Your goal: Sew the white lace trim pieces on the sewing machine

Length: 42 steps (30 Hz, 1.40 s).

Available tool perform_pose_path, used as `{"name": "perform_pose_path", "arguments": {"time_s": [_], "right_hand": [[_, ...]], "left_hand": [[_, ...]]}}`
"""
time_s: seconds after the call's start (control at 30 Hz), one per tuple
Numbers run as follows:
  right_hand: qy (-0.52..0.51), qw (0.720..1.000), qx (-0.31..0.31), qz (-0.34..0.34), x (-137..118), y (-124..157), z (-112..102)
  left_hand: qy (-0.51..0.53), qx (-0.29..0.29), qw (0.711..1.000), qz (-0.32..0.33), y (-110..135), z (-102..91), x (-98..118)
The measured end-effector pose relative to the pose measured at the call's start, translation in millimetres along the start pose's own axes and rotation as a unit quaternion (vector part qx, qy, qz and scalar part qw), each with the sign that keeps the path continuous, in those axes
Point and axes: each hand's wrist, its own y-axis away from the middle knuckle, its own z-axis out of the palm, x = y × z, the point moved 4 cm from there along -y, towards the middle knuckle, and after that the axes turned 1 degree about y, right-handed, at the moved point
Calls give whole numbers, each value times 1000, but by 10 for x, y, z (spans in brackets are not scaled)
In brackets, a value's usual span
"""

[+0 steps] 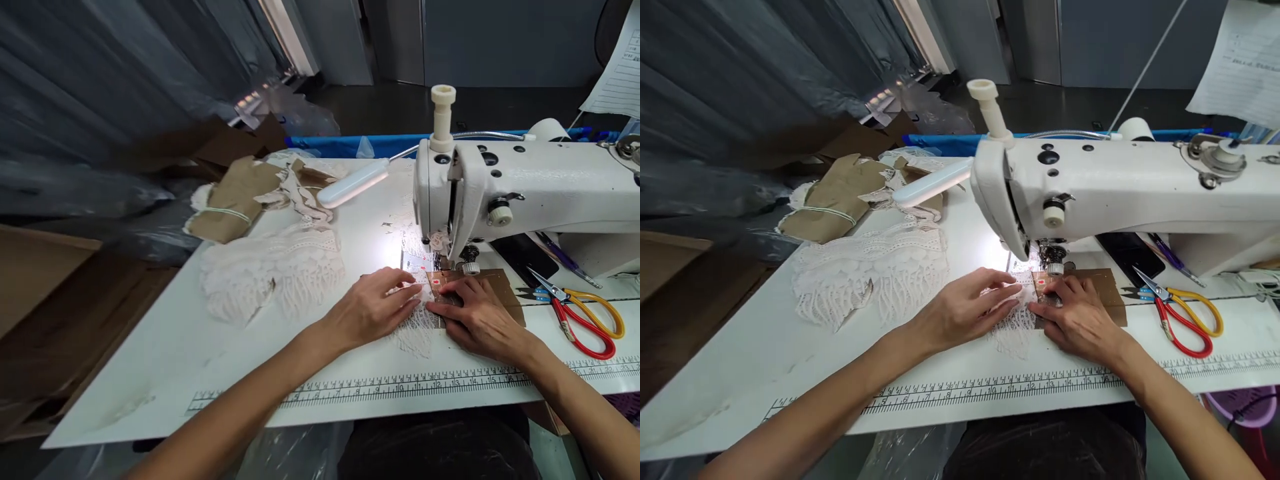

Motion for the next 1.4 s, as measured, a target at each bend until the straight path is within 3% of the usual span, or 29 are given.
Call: {"name": "perform_pose_path", "arguments": {"time_s": [0.1,0.2,0.6,0.9,1.1,1.4], "right_hand": [[7,1000,-7,-1,-3,-3,6],[7,1000,-7,0,0,-5,8],[12,1000,5,-1,8,3,47],[-4,999,30,19,140,-109,46],[-15,999,40,23,139,-106,50],[13,999,32,31,134,-90,99]], "left_hand": [[-52,-53,995,63,-54,133,44],[-72,-63,991,97,-76,182,51],[-105,-74,992,15,-1,244,107],[-95,-150,983,35,-306,245,-95],[-34,-124,992,9,-271,240,-162],[-41,-74,995,44,-220,229,-154]]}}
